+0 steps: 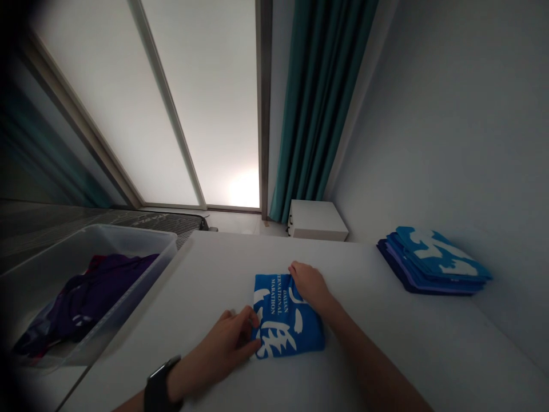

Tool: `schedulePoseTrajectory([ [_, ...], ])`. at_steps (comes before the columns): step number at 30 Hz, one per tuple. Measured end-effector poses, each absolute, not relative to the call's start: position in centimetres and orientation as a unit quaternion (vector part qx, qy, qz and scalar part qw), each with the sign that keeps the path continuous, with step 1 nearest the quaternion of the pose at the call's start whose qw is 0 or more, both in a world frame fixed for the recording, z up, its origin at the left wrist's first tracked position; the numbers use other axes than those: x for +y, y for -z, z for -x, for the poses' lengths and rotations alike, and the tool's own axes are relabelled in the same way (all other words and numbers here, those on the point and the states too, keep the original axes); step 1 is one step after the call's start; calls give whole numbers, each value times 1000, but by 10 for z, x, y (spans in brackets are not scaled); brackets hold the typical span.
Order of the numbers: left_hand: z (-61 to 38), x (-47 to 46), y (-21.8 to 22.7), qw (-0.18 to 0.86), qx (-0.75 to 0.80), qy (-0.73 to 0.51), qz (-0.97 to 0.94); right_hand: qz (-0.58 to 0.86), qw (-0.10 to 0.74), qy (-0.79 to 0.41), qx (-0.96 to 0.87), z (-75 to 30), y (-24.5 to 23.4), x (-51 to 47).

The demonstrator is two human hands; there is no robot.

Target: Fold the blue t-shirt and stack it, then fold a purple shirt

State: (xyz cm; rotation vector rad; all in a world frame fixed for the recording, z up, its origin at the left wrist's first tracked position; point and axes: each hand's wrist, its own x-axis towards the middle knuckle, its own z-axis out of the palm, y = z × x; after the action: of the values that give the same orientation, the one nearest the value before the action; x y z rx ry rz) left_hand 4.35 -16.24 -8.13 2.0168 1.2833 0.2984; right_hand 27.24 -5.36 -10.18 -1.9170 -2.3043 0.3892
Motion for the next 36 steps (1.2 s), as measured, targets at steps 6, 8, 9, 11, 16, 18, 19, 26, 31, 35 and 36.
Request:
schedulePoseTrajectory([
  [6,-48,-170,81,353,493,-105,-788,656,59,-120,-743,-275,97,-67],
  [8,-49,-170,82,346,495,-105,-790,660,31,-126,-740,-276,97,-62],
  [9,-50,-170,82,341,495,-105,-792,661,17,-127,-739,-276,97,-59],
  [11,-51,-171,84,324,495,-109,-799,665,-1,-127,-736,-275,100,-55],
  [16,-53,-172,90,282,492,-114,-816,688,20,-117,-716,-271,103,-56],
  [18,-54,-173,92,278,489,-112,-819,678,72,-140,-718,-276,100,-59],
  [19,-54,-173,93,277,486,-112,-821,669,103,-162,-718,-280,99,-61],
  [26,-40,-149,93,301,497,-167,-797,651,226,-274,-671,-314,103,-84],
  [31,-35,-93,89,258,532,-191,-783,651,243,-251,-674,-311,112,-87],
  [35,-53,-70,93,227,520,-171,-806,638,225,-192,-711,-301,112,-86],
  [36,-58,-69,95,207,526,-167,-808,633,217,-184,-720,-300,112,-87],
])
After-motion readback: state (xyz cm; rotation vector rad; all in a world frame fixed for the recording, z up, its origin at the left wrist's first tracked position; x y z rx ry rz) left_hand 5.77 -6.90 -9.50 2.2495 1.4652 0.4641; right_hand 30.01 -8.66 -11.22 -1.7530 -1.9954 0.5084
